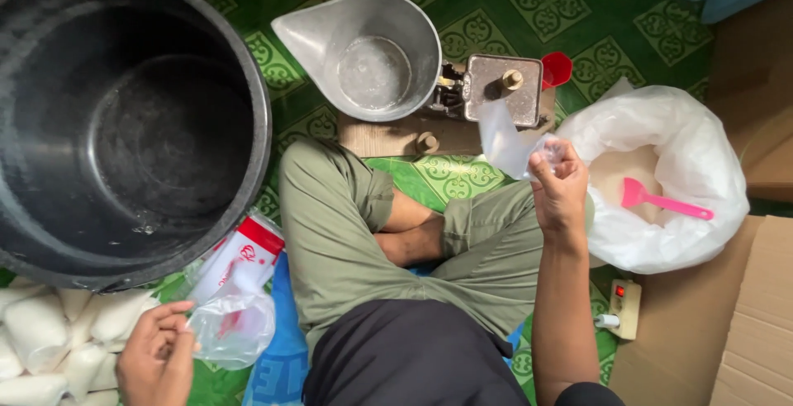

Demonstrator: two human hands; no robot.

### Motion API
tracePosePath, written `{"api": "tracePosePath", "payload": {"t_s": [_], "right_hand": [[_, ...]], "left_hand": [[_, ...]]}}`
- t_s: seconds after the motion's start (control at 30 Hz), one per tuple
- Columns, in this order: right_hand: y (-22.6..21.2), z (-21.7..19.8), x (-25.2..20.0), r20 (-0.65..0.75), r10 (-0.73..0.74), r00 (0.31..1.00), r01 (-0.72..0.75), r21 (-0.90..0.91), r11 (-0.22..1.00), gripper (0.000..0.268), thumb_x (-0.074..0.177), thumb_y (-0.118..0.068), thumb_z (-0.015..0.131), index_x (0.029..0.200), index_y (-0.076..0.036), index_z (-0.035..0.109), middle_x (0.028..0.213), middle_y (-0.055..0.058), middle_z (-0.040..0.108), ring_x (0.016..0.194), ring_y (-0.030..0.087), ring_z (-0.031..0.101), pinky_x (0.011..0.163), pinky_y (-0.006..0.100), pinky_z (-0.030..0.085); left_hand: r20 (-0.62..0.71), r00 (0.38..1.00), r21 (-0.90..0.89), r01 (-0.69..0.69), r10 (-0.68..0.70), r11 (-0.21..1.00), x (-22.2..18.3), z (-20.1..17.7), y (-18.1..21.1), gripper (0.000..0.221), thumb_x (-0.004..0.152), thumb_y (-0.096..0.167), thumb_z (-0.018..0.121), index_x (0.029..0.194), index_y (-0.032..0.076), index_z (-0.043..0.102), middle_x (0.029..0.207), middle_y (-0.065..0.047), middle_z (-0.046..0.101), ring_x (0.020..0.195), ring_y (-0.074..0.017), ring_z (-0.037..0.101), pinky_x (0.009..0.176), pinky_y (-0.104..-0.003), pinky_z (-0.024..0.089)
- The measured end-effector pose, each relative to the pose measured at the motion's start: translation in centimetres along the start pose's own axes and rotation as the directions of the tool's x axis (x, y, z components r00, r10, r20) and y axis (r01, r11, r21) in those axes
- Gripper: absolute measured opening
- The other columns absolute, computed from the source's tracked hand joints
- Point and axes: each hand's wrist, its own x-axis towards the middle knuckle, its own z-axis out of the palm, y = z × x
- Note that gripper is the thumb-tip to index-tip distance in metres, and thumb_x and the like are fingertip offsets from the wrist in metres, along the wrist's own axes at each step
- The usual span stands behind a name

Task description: Manually filling small plastic bags with white powder using a scoop, weighing them on a digital scale, and sealing them with a heat sealer.

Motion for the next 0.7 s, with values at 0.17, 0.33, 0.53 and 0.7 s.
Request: {"api": "tracePosePath", "payload": {"t_s": [0.17,0.33,0.53,0.7], "right_hand": [[0.4,2.0,-1.5,0.005,-0.008,1.0,0.008,-0.192,0.981,0.017,0.087,-0.004,0.071,0.095,-0.009,0.057,0.088,0.0,0.062,0.074,0.005,0.057,0.071,0.015,0.048],[1.6,4.1,-3.6,0.034,-0.009,0.999,0.023,-0.452,0.892,0.025,0.077,0.002,0.074,0.088,-0.007,0.054,0.084,0.004,0.062,0.067,0.012,0.063,0.059,0.02,0.054],[1.2,7.4,-6.8,0.152,0.11,0.982,-0.013,-0.527,0.85,0.05,0.059,0.003,0.086,0.099,-0.011,0.059,0.071,-0.005,0.05,0.064,0.006,0.046,0.061,0.019,0.04],[0.4,5.3,-8.6,0.317,-0.033,0.948,0.235,-0.625,0.744,0.065,0.06,-0.004,0.09,0.118,-0.009,0.062,0.08,0.008,0.072,0.071,0.019,0.071,0.075,0.033,0.057]], "left_hand": [[-0.032,0.999,0.294,0.03,-0.022,0.955,0.8,4.5,1.1,0.04,0.079,-0.002,0.063,0.118,0.008,0.064,0.093,-0.008,0.067,0.075,-0.0178,0.061,0.069,-0.03,0.048],[0.134,0.966,0.402,-0.256,0.22,0.879,1.3,12.2,10.4,0.035,0.082,0.014,0.06,0.117,0.013,0.064,0.108,-0.007,0.064,0.092,-0.0268,0.063,0.082,-0.039,0.049],[0.417,0.688,-0.153,-0.592,0.594,0.792,-0.8,21.6,18.1,0.043,0.076,0.017,0.074,0.115,0.006,0.061,0.116,-0.009,0.062,0.102,-0.027,0.064,0.089,-0.035,0.052],[0.455,0.601,-0.27,-0.61,0.657,0.745,-0.6,27.4,15.6,0.011,0.089,0.021,0.069,0.094,0.013,0.064,0.084,-0.005,0.066,0.086,-0.0293,0.07,0.078,-0.038,0.056]]}}
